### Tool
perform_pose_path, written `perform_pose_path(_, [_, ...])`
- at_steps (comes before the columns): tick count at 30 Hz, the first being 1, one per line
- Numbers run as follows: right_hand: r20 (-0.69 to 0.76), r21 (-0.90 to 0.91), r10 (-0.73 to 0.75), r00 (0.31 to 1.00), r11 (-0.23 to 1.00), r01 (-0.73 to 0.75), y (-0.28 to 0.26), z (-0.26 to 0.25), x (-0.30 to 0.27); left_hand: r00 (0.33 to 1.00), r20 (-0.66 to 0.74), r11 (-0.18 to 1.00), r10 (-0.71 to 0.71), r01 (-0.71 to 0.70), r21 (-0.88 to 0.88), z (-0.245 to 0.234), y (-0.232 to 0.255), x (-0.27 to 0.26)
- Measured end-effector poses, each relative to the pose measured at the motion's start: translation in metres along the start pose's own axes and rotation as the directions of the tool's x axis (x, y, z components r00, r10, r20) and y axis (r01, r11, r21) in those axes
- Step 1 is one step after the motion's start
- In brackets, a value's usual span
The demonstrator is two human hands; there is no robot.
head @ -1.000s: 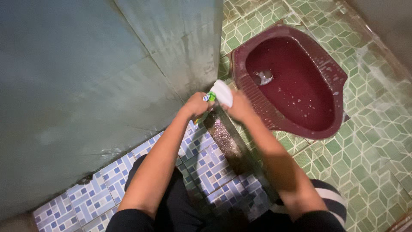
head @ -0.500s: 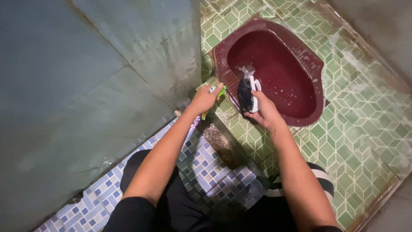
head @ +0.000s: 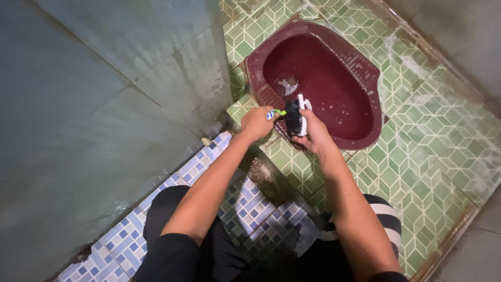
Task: The person cleans a squat toilet by pouring water from a pink pitcher, applying cleaning solution from a green packet, and scrubbing the toilet surface and surrounding floor tiles with a white cloth.
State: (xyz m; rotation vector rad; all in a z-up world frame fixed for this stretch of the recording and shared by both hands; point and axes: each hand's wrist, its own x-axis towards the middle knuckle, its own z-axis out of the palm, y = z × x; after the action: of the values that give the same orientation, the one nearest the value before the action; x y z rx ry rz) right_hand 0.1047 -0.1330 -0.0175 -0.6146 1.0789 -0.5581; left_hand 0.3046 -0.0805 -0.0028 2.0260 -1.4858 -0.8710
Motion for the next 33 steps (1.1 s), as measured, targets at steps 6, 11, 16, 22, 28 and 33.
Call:
perform_pose_path(6, [-0.211,-0.261,0.037,0.977,0.961,-0.093,0.009,-0.017,0.007,0.994,0.113,0.968,-0.003,-0.025,0.248,0.034,-0.013,0.016])
perform_pose_path(11, [-0.242,-0.83,-0.477,0.845,0.552,0.074,0.01,-0.011,0.004,0.999,0.035,0.922,-0.026,0.011,0.387,0.046,-0.023,0.019])
perform_pose_path(16, [-0.129,-0.943,-0.55,0.825,0.326,0.07,0.007,0.02,-0.014,0.998,0.037,0.926,-0.047,0.03,0.376,0.034,-0.015,0.015])
perform_pose_path(22, [0.069,-0.989,-0.519,0.852,0.075,0.125,0.006,0.04,-0.012,0.984,0.01,0.955,-0.175,0.168,0.246,0.014,-0.028,0.02])
perform_pose_path(28, [-0.023,-0.975,-0.603,0.797,0.191,0.116,0.0,0.039,-0.005,0.991,-0.042,0.959,-0.128,0.134,0.248,0.018,-0.053,0.022])
perform_pose_path(33, [-0.005,-0.953,-0.602,0.799,0.245,0.178,0.025,0.059,-0.007,0.98,-0.196,0.98,-0.029,0.066,0.188,0.024,-0.069,0.024])
